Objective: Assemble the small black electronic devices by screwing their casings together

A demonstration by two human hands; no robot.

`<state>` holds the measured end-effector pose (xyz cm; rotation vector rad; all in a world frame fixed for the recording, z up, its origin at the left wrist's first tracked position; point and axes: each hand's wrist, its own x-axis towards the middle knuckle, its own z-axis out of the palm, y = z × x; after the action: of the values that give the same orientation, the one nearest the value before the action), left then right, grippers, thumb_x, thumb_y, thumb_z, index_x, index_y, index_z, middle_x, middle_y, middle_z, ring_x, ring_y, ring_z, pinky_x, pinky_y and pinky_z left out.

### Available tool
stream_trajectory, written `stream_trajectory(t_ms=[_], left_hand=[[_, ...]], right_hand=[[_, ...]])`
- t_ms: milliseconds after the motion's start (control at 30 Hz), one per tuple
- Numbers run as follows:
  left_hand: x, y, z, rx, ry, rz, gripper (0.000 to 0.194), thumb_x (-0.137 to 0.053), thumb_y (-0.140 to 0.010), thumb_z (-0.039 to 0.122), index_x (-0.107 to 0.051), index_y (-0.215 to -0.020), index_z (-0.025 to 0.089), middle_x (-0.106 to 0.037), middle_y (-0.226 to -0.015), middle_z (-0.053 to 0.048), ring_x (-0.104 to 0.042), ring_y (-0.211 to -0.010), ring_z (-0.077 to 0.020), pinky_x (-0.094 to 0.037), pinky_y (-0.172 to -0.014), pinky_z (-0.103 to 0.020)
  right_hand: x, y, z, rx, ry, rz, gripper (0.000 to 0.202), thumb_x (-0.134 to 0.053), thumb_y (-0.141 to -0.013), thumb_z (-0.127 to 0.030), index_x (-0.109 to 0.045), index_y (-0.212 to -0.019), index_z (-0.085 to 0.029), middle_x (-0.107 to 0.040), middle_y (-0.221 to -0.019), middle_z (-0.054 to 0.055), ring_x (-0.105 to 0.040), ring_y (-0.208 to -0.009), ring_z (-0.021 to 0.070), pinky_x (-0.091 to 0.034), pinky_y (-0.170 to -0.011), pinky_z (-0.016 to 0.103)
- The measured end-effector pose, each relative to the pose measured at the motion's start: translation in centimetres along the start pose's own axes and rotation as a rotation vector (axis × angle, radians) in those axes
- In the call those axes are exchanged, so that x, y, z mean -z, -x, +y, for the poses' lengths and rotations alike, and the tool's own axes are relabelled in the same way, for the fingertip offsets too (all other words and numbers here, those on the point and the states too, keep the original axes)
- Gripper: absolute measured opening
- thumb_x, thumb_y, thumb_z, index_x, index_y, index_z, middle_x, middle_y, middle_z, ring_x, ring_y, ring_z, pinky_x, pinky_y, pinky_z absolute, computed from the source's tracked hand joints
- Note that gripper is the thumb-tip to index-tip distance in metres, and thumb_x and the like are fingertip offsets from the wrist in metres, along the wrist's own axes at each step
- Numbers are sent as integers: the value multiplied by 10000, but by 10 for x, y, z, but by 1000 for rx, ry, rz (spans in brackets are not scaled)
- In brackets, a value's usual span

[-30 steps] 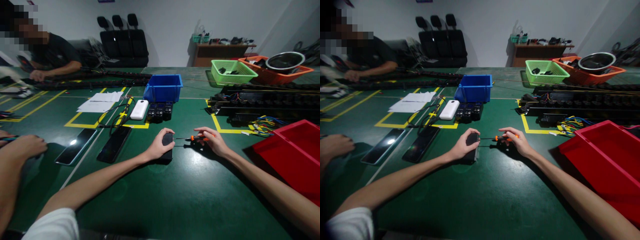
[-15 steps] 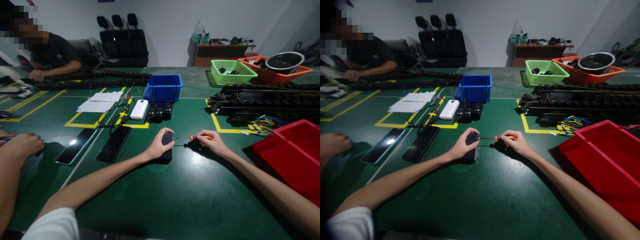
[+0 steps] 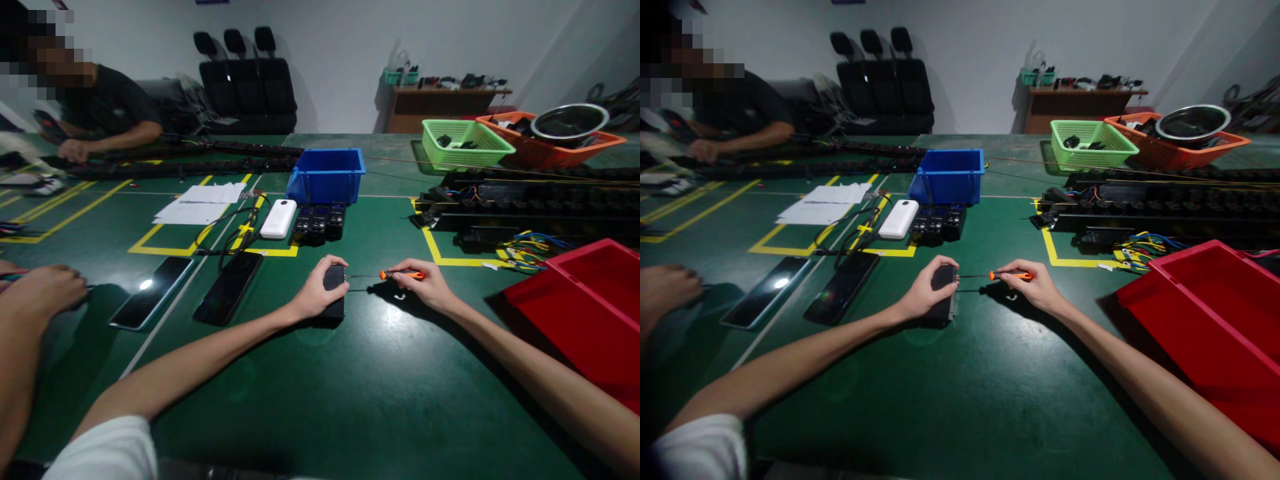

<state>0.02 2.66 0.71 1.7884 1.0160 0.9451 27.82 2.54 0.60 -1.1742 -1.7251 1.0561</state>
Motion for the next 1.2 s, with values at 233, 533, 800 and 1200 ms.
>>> stream_trajectory(t_ms=[233,533,800,1200], left_hand=[[1,0,0,6,7,1,339,-649,-799,272,-536,-1109,197,-590,-1029,-56,-593,-943,-192,-476,-885,-347],[0,0,0,1,5,-10,343,-656,-795,277,-544,-1110,199,-596,-1044,-59,-593,-957,-196,-475,-886,-342],[1,0,2,10,12,-2,345,-658,-793,280,-544,-1108,195,-598,-1017,-54,-598,-934,-192,-480,-872,-339],[1,0,3,9,3,-2,333,-648,-799,260,-532,-1104,193,-589,-1027,-58,-595,-942,-193,-480,-886,-347]], right_hand=[[0,-1,3,37,-6,-3,283,-728,-783,-402,-711,-949,-173,-711,-915,73,-648,-807,192,-507,-748,332],[-1,0,1,-11,-201,0,275,-699,-811,-416,-724,-963,-188,-684,-897,56,-620,-747,158,-482,-646,269],[-3,1,-5,-94,-97,-59,418,-544,-893,-525,-642,-726,-155,-526,-494,-16,-461,-453,106,-341,-464,238],[0,0,-4,-58,8,-37,339,-623,-850,-479,-680,-860,-145,-491,-552,-34,-418,-502,93,-298,-493,238]])
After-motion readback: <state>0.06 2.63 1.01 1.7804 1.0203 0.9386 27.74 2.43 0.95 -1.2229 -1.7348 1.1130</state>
